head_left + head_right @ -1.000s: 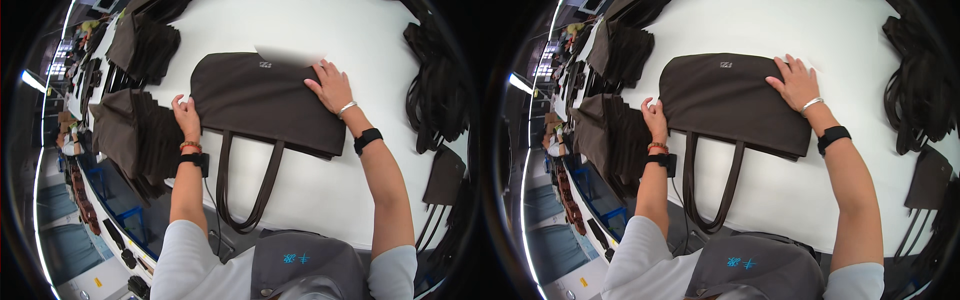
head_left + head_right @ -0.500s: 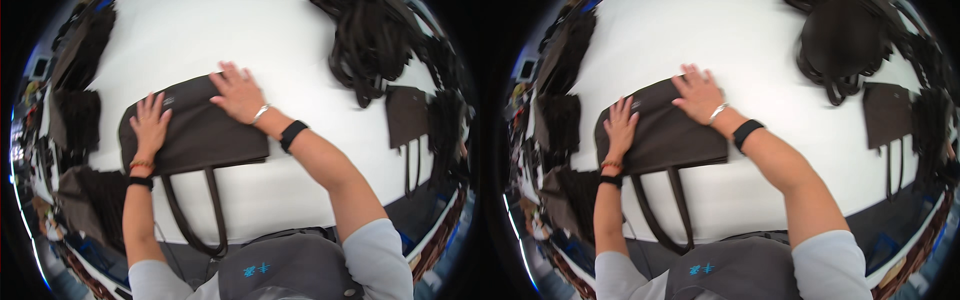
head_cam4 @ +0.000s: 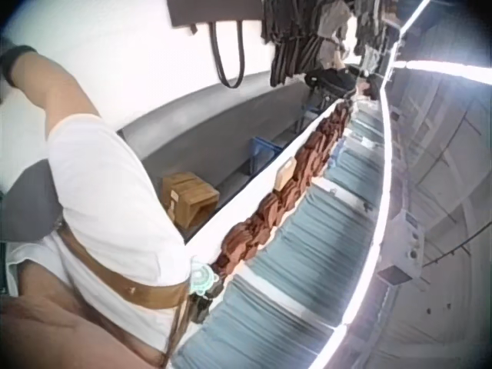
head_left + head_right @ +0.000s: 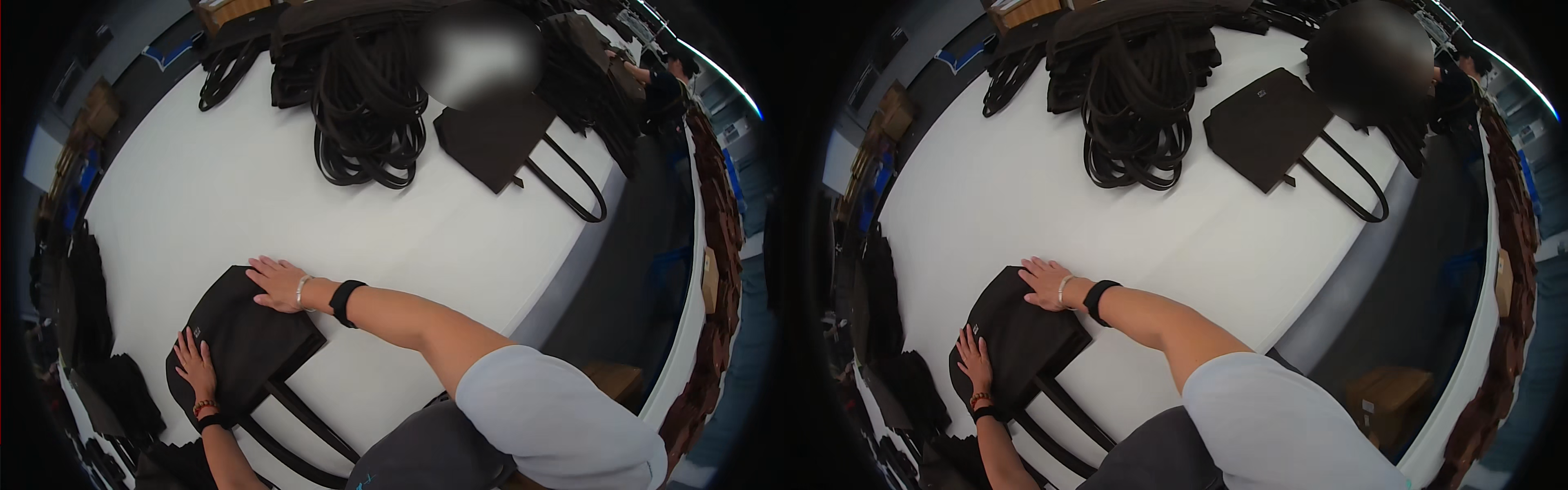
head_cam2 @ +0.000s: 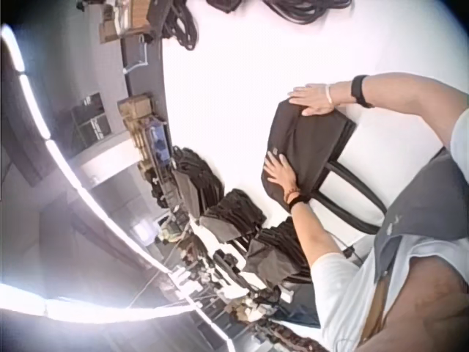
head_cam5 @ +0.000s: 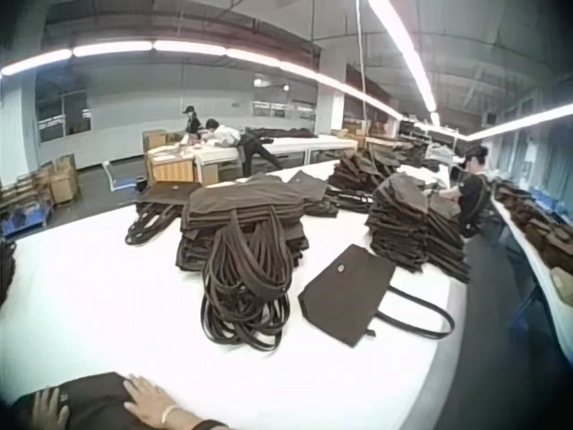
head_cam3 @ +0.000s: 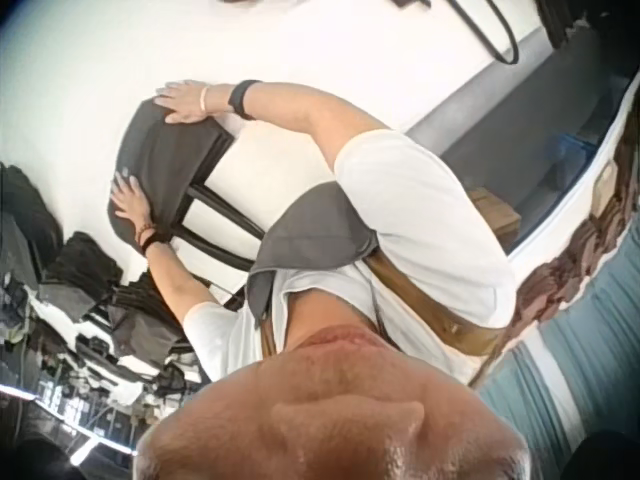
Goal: Checking and folding fabric tote bags at a workstation.
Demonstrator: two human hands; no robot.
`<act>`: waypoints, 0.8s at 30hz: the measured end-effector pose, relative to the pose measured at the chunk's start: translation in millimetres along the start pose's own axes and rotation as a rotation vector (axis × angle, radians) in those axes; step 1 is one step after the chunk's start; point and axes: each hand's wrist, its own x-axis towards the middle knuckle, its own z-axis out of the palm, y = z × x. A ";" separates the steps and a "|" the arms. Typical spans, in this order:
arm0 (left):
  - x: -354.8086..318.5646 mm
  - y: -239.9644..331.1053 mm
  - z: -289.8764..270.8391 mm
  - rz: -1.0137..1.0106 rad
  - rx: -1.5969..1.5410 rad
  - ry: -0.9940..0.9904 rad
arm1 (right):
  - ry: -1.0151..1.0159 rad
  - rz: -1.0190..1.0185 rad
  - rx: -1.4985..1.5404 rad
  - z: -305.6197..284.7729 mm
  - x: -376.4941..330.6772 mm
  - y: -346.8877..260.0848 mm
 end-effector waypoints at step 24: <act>-299.3 365.2 -5.8 0.289 -0.911 -0.115 | 0.429 0.616 -0.048 -189.3 -435.7 227.3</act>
